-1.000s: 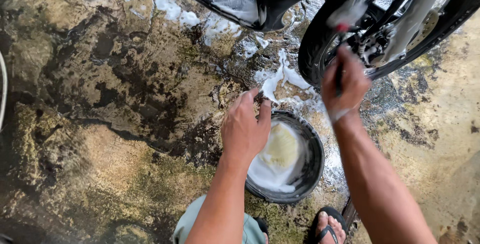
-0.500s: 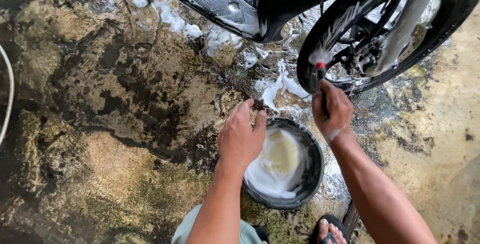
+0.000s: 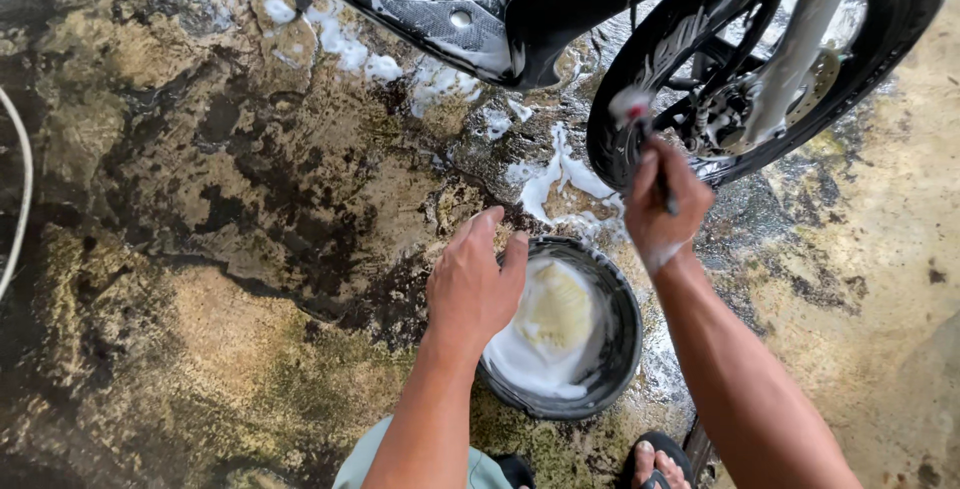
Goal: The person scrubs the front wheel and tire of a motorcycle using a brush and soapy water from a bucket. They then switch to a sponge to wash the front fairing and headlight area of the motorcycle.
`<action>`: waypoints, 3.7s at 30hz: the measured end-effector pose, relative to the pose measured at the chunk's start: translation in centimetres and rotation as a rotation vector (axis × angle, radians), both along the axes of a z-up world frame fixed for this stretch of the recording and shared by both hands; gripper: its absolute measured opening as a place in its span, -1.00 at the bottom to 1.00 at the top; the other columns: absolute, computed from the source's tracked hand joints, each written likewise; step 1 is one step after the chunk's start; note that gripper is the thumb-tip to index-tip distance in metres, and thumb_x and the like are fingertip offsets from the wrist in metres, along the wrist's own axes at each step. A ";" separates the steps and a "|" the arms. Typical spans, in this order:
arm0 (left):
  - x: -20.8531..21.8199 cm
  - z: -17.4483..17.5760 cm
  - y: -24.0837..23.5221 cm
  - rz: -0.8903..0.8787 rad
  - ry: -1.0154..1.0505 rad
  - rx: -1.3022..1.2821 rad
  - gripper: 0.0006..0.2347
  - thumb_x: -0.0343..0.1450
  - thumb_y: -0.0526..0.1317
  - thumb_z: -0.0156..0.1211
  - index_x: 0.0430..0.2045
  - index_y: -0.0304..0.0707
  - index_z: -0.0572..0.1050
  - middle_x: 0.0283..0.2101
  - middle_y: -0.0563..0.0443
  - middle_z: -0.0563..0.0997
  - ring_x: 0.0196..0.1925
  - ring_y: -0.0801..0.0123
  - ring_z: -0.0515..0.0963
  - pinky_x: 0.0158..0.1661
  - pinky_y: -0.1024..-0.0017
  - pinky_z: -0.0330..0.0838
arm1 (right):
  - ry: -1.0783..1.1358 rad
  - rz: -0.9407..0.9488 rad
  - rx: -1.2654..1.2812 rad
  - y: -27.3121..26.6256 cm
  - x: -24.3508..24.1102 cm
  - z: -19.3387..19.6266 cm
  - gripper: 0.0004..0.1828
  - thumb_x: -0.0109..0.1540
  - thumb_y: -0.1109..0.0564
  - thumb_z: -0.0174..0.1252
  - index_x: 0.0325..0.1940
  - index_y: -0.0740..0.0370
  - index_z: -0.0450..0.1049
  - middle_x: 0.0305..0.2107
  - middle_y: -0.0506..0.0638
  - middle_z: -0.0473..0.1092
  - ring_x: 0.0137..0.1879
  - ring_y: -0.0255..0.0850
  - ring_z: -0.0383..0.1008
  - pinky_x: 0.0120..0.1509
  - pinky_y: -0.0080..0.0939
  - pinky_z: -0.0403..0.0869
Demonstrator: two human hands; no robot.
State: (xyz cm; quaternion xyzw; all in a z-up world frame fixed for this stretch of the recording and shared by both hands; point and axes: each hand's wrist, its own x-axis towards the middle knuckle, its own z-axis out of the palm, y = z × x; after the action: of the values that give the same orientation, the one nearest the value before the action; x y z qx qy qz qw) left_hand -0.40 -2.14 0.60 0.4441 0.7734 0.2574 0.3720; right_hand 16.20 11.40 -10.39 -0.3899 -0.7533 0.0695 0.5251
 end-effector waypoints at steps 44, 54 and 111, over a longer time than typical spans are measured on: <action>-0.4 -0.7 -2.2 0.039 0.020 0.072 -0.63 0.32 -0.14 -0.17 -0.08 -0.41 0.31 -0.08 -0.36 0.40 -0.08 -0.21 0.42 -0.19 -0.01 0.32 | -0.197 -0.025 0.036 0.2 2.9 -3.8 -0.83 0.14 0.33 0.02 -0.28 0.32 0.52 -0.59 0.16 0.39 -0.47 0.06 0.40 -0.38 -0.12 0.36; -0.3 -1.7 -1.2 -0.023 0.018 0.021 -0.59 0.32 -0.09 -0.18 -0.03 -0.37 0.27 -0.03 -0.34 0.37 -0.06 -0.24 0.40 -0.16 -0.03 0.30 | -0.527 0.312 0.182 4.1 8.4 -6.3 -0.81 0.07 0.23 0.10 -0.25 0.28 0.48 -0.40 0.12 0.42 -0.27 0.03 0.45 -0.24 -0.11 0.42; 0.3 -1.8 1.0 -0.096 -0.081 -0.062 -0.62 0.34 -0.13 -0.23 -0.01 -0.36 0.25 -0.06 -0.33 0.38 -0.03 -0.14 0.41 -0.12 0.06 0.31 | -0.327 -0.125 0.033 3.4 -3.3 5.5 -0.79 0.14 0.38 -0.11 -0.18 0.42 0.37 -0.45 0.21 0.38 -0.36 0.00 0.43 -0.22 -0.14 0.41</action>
State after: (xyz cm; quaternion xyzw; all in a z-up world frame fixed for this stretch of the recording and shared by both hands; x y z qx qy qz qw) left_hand -0.06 -1.12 -1.18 0.4580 0.7433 0.2329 0.4284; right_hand 12.94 14.78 -4.85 -0.4334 -0.8040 -0.0403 0.4052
